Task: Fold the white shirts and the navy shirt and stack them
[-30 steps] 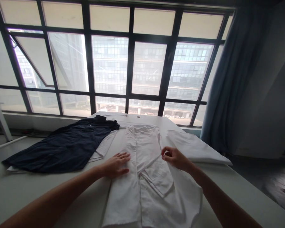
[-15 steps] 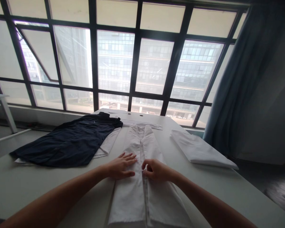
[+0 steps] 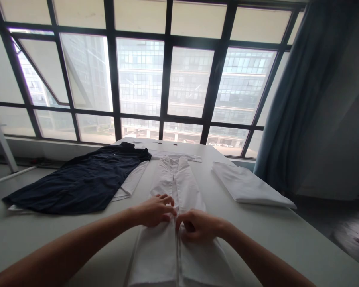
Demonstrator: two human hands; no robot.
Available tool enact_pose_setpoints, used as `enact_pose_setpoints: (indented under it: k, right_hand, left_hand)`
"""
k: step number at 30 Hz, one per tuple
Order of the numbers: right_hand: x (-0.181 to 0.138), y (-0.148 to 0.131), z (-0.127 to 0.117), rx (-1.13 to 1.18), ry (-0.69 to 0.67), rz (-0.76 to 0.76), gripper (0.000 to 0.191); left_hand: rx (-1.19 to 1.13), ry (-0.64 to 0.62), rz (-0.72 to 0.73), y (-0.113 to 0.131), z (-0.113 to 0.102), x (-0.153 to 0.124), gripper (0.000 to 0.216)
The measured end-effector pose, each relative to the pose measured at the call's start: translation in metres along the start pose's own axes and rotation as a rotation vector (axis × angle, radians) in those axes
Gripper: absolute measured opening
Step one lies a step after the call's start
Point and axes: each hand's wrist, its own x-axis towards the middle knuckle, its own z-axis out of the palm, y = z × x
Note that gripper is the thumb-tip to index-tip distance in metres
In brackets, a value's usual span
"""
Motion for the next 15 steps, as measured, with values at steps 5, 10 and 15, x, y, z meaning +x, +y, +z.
enact_pose_setpoints:
  k: [5, 10, 15]
  right_hand:
    - [-0.006, -0.009, 0.002, -0.097, 0.033, -0.020, 0.026]
    - [-0.008, -0.006, 0.001, -0.046, 0.030, -0.085, 0.020]
    - [-0.013, -0.008, -0.006, 0.086, 0.002, -0.054, 0.020]
  left_hand:
    - [-0.051, 0.052, 0.036, 0.000, -0.009, 0.016, 0.016]
    - [-0.183, 0.112, 0.058, 0.005, -0.006, 0.026, 0.021]
    - [-0.241, 0.035, 0.112, 0.010, 0.013, 0.025, 0.017]
